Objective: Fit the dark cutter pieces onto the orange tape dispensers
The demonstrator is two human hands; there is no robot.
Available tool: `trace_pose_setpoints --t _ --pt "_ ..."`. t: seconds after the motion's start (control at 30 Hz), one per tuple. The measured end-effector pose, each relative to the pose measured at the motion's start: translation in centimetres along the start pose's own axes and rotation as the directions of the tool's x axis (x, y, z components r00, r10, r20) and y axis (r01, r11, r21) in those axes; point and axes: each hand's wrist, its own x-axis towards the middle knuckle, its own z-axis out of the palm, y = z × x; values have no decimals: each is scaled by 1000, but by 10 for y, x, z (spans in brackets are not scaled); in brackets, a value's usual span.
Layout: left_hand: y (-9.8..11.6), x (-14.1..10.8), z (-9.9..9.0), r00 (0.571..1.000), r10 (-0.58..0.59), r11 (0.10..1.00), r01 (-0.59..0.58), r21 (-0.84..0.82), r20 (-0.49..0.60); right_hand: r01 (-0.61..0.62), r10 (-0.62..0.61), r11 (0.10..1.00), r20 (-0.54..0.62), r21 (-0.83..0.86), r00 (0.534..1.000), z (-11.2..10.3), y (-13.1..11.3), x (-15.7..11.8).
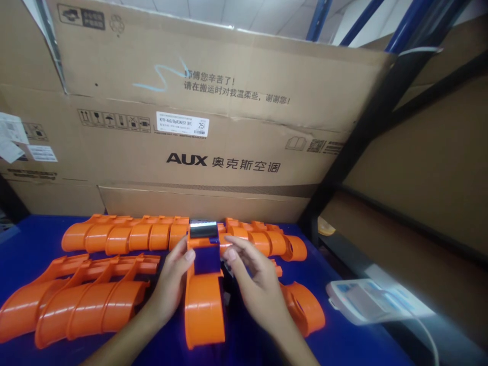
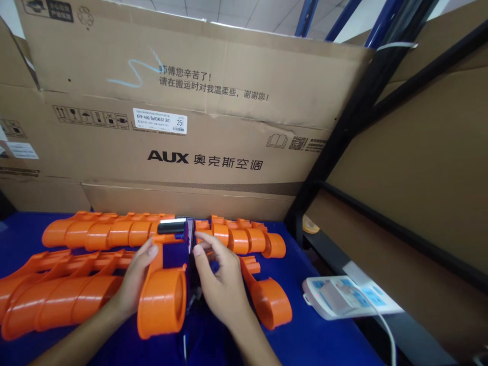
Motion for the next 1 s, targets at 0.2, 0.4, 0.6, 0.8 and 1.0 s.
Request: trace_pose_setpoints --t 0.2,0.4,0.6,0.8,1.0 --pt "1 -6 0 997 81 985 -80 151 -3 -98 93 994 110 44 990 8 3 -1" --pt "2 1 4 986 166 959 -167 229 20 -111 111 994 98 1 989 15 5 -2" --pt "1 0 2 986 168 959 -163 232 -1 -114 116 993 100 -26 988 16 6 -2" --pt "1 2 3 984 175 957 -164 240 -24 -105 106 994 86 -15 991 17 3 -3" --pt "3 -1 2 990 134 984 -127 125 -52 -134 131 990 62 37 989 22 6 -3"
